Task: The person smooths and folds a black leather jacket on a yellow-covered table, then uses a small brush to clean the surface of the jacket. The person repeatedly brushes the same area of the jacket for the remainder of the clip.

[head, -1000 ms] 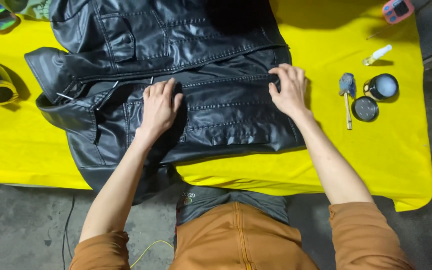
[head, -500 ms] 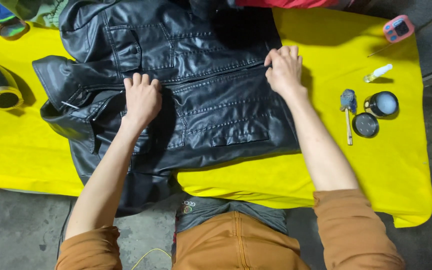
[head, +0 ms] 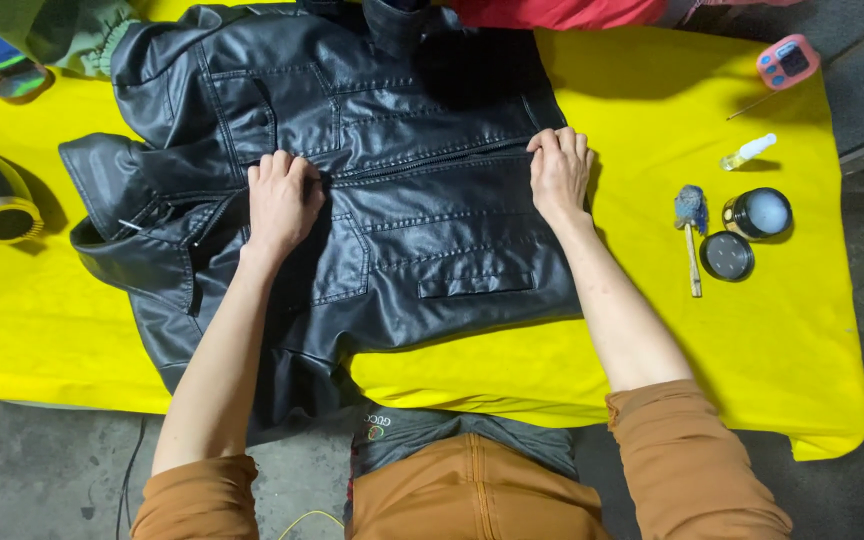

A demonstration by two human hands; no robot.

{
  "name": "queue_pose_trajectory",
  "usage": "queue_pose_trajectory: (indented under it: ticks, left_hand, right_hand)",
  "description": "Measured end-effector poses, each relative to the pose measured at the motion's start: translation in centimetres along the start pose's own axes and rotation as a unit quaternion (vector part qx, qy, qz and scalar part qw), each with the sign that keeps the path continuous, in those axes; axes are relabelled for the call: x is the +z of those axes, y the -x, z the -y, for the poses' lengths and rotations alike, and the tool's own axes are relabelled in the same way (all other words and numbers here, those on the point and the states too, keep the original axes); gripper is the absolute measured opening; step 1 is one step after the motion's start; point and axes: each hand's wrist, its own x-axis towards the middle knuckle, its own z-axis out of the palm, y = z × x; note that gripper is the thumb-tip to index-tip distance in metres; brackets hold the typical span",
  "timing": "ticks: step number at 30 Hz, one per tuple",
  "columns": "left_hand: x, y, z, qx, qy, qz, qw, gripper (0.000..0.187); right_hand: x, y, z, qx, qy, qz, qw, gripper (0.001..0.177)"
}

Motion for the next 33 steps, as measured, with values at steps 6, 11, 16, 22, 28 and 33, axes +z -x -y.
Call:
queue_pose_trajectory:
  ticks: [6, 11, 16, 22, 28, 33]
  left_hand:
    - [-0.7, 0.4, -0.1, 0.009, 0.01, -0.001, 1.0, 0.025]
    - [-0.8, 0.7, -0.2, 0.024, -0.014, -0.006, 1.0, 0.032]
    - [-0.3, 0.7, 0.2, 0.043, -0.033, -0.037, 0.998, 0.029]
    - [-0.3, 0.9, 0.0, 0.041, -0.023, -0.055, 0.997, 0.029]
    - [-2.8, 1.0, -1.7, 0.054, -0.001, -0.063, 0.997, 0.027]
    - [-1.2, 1.0, -0.5, 0.019, -0.001, -0.052, 0.998, 0.029]
  right_hand:
    - [-3.7, -1.1, 2.1, -0.005, -0.027, -0.024, 0.999, 0.044]
    - [0.7, -0.6, -1.3, -0.062, 0.024, 0.037, 0.997, 0.032]
    - [0.3, -1.2, -1.9, -0.082, 0.025, 0.018, 0.996, 0.023]
    - [2.3, -3.0, -4.3, -0.203, 0.145, 0.001, 0.968, 0.011]
    - [-4.8, -3.7, 0.4, -0.263, 0.157, -0.128, 0.943, 0.006]
    - [-1.7, -0.5, -1.3, -0.197, 0.132, 0.046, 0.97, 0.005]
